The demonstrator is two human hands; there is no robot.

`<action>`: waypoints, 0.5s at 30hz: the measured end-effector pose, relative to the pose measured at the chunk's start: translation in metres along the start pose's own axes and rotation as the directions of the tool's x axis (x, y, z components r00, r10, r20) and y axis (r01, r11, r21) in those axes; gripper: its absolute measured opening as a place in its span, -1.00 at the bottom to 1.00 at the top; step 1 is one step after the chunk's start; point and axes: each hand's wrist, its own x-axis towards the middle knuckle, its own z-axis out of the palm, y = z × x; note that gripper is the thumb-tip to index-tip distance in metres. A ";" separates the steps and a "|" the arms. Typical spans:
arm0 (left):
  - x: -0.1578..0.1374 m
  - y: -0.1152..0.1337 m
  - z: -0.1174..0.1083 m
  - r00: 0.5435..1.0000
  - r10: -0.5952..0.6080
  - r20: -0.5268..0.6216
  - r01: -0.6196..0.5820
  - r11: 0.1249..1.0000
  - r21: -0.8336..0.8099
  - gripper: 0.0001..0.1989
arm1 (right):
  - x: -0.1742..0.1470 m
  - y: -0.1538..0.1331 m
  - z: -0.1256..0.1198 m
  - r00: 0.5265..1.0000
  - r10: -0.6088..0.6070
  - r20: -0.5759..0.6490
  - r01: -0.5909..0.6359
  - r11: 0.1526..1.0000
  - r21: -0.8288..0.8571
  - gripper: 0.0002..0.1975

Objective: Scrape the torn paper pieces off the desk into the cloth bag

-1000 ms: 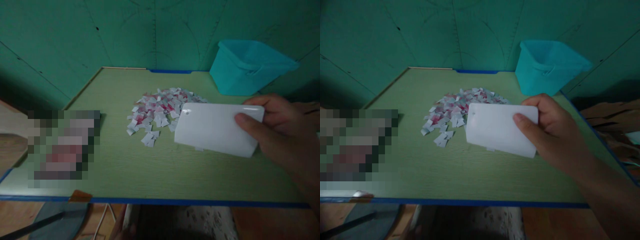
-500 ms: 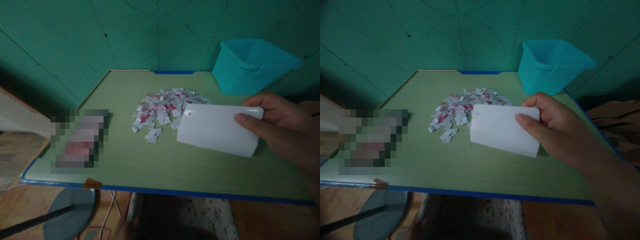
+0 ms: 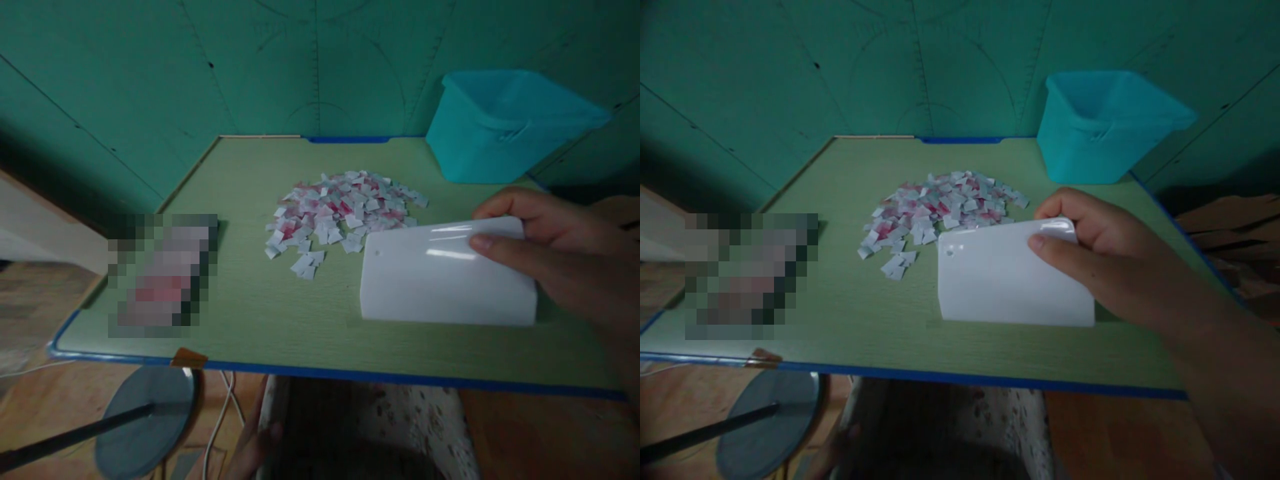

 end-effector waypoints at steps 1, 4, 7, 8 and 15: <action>-0.001 0.001 0.003 1.000 0.008 -0.004 -0.008 1.000 -0.009 -0.47 | -0.001 -0.001 0.002 0.999 0.009 0.031 -0.009 1.000 0.015 -0.78; -0.004 0.000 0.010 1.000 0.022 0.010 -0.021 0.997 -0.069 -0.49 | -0.003 -0.004 0.006 0.999 0.034 0.041 -0.037 0.997 0.062 -0.79; -0.004 -0.004 0.010 0.999 0.045 0.017 -0.044 0.996 -0.072 -0.62 | -0.002 -0.003 0.007 0.996 0.046 -0.079 -0.039 0.995 0.087 -0.80; -0.003 -0.006 0.009 0.998 0.055 0.018 -0.054 0.996 -0.065 -0.67 | -0.002 -0.001 0.008 0.993 0.037 -0.114 -0.027 0.996 0.087 -0.80; 0.001 -0.011 0.006 0.998 0.046 -0.035 -0.051 0.982 -0.180 -0.82 | 0.000 0.006 0.015 0.996 -0.015 0.083 0.023 0.994 -0.105 -0.73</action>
